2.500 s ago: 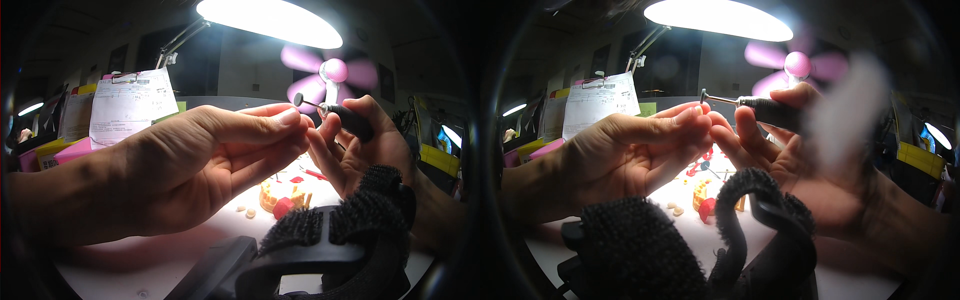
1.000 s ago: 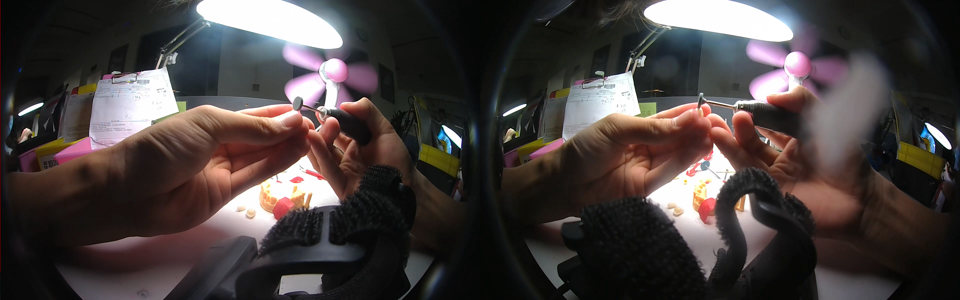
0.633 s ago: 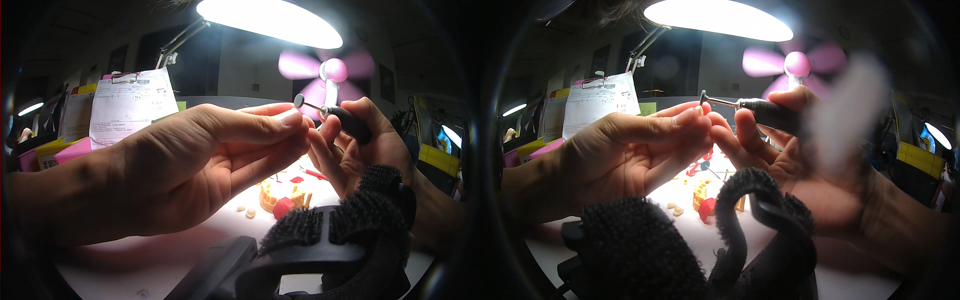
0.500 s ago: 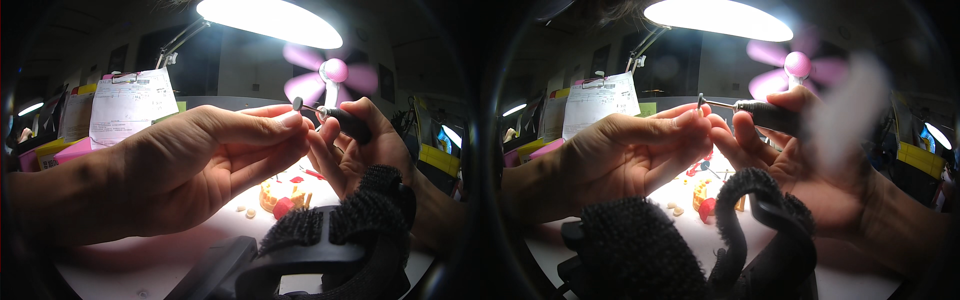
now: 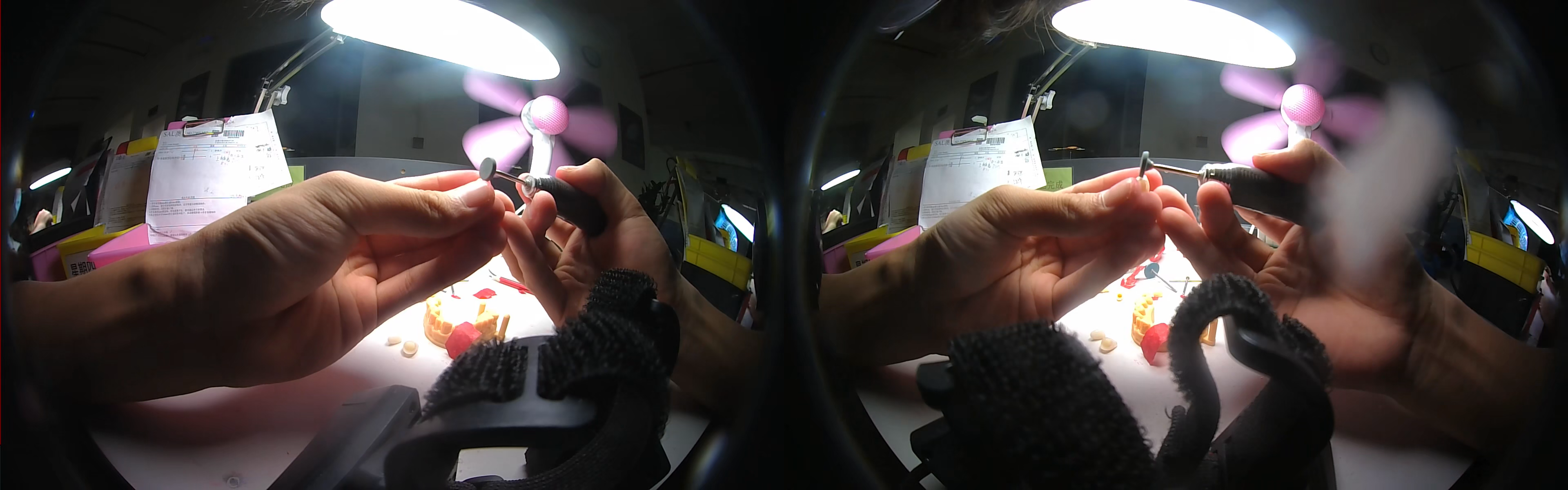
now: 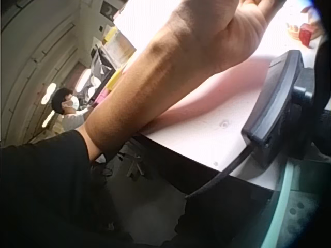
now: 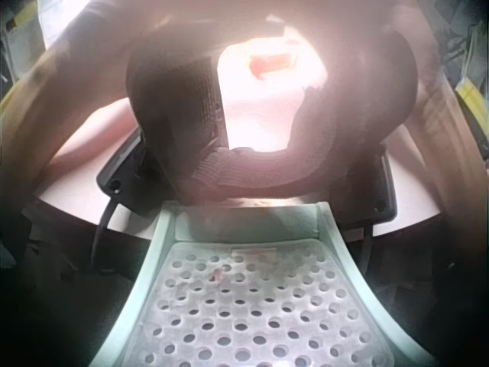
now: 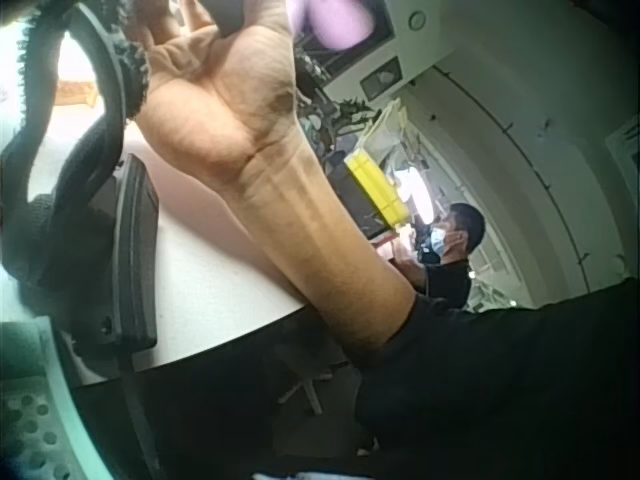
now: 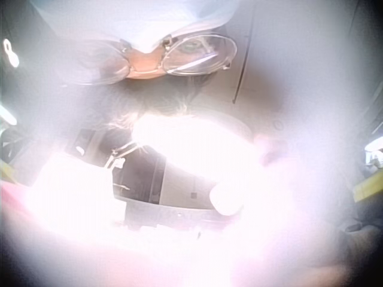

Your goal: Polishing or grinding a dental prosthetic or tooth mold using a handheld rotary tool.

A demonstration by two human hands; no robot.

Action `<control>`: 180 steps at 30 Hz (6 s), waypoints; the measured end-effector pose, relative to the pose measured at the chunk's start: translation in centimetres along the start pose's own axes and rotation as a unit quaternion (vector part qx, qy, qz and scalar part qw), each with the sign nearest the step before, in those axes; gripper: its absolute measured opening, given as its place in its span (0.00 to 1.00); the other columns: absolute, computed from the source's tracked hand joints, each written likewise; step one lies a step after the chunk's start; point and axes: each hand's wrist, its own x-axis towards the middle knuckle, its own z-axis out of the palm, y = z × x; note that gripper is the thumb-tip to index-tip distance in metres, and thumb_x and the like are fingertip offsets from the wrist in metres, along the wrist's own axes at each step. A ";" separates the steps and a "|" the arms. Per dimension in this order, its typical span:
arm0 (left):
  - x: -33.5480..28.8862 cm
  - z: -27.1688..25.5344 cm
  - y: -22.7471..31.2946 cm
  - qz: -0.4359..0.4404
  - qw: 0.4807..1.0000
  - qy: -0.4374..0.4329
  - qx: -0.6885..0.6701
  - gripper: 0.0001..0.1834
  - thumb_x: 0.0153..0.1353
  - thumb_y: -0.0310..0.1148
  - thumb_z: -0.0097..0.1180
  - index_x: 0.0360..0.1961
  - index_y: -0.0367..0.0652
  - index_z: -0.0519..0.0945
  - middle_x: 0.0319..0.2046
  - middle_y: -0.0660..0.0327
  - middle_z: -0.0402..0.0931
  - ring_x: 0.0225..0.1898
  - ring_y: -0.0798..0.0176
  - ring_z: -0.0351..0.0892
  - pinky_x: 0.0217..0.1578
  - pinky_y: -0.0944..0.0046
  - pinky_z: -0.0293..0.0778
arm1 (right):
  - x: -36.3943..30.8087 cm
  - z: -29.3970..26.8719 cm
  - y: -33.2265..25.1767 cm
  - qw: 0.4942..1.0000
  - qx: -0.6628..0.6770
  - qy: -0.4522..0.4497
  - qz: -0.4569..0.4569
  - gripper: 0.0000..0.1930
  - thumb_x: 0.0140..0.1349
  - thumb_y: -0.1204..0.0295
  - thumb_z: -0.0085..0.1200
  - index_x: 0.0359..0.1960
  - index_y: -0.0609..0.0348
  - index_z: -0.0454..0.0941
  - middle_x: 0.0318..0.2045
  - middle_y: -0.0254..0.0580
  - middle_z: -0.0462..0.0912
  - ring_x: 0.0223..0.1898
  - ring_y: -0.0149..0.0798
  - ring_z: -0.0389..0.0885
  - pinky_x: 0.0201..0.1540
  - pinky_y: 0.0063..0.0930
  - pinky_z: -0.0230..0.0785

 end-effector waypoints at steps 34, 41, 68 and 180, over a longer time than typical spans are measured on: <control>0.4 0.0 0.0 0.008 1.000 0.014 0.023 0.20 0.72 0.24 0.58 0.61 0.27 0.70 0.52 0.45 0.78 0.56 0.57 0.84 0.62 0.66 0.83 | 0.1 0.4 0.3 0.999 -0.020 0.013 -0.036 0.21 0.63 0.70 0.65 0.51 0.71 0.74 0.39 0.49 0.79 0.38 0.32 0.86 0.57 0.40 0.86; 0.0 0.2 -0.1 0.009 1.000 0.019 0.021 0.22 0.72 0.25 0.58 0.62 0.27 0.69 0.52 0.44 0.78 0.57 0.56 0.83 0.60 0.67 0.84 | -1.3 2.1 1.9 0.998 0.003 0.059 -0.031 0.21 0.63 0.69 0.64 0.52 0.70 0.73 0.41 0.50 0.79 0.38 0.32 0.86 0.57 0.40 0.87; 1.2 0.0 0.5 -0.006 0.997 0.027 0.078 0.24 0.70 0.26 0.62 0.63 0.30 0.69 0.53 0.46 0.77 0.56 0.56 0.84 0.53 0.72 0.88 | -0.2 1.0 0.4 0.998 -0.016 0.037 -0.047 0.23 0.63 0.69 0.65 0.54 0.68 0.71 0.41 0.50 0.79 0.37 0.32 0.86 0.57 0.44 0.87; 2.4 -0.8 0.5 -0.061 0.754 -0.054 0.652 0.13 0.63 0.35 0.70 0.37 0.34 0.88 0.36 0.55 0.87 0.44 0.62 0.86 0.63 0.55 0.73 | -2.8 3.2 -5.5 0.546 -0.804 -0.097 -0.216 0.11 0.63 0.70 0.67 0.42 0.64 0.89 0.29 0.35 0.81 0.29 0.28 0.78 0.36 0.26 0.72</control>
